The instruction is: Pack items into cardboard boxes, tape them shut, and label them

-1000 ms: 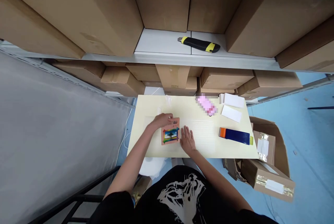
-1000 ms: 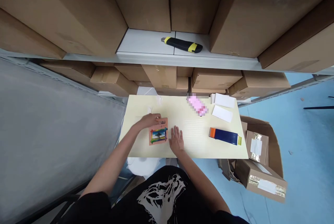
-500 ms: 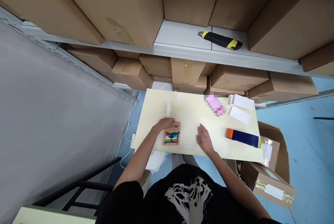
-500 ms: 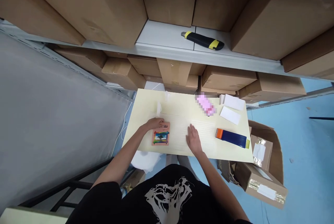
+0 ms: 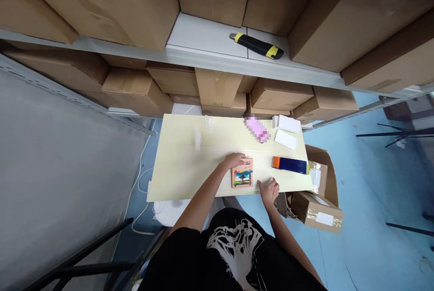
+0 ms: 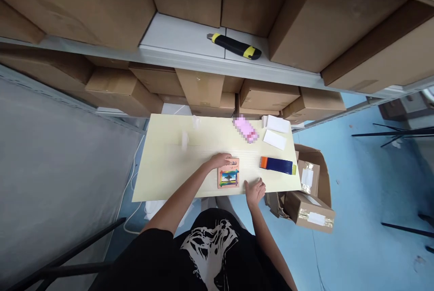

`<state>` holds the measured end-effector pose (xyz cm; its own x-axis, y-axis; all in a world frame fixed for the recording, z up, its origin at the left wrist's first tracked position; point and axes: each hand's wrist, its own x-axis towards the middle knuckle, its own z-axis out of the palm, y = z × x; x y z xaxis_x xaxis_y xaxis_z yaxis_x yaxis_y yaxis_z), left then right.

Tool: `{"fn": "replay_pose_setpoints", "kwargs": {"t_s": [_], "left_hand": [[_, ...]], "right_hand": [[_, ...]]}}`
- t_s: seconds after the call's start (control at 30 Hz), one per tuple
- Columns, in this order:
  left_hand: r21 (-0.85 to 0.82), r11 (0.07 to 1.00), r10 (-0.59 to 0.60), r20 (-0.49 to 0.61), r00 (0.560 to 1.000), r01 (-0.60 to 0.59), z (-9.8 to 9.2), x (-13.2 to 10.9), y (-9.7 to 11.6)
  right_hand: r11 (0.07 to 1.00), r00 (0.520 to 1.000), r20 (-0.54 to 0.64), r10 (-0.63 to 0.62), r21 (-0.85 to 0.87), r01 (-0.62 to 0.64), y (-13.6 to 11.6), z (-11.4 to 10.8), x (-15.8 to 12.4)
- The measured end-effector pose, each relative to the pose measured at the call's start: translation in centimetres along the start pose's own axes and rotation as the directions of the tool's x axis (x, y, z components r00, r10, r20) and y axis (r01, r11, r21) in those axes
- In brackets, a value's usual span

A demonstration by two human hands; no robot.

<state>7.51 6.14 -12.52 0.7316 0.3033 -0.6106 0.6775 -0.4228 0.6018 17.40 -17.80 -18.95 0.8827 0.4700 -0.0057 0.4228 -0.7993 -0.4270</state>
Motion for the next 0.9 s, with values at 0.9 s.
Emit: {"fn": "replay_pose_setpoints", "kwargs": {"t_s": [0.9], "left_hand": [[0.061, 0.997, 0.08, -0.594, 0.801, -0.055, 10.5, -5.8, -2.4]], "right_hand": [[0.795, 0.719, 0.399, -0.569, 0.044, 0.605, -7.1, -2.0, -4.2]]}}
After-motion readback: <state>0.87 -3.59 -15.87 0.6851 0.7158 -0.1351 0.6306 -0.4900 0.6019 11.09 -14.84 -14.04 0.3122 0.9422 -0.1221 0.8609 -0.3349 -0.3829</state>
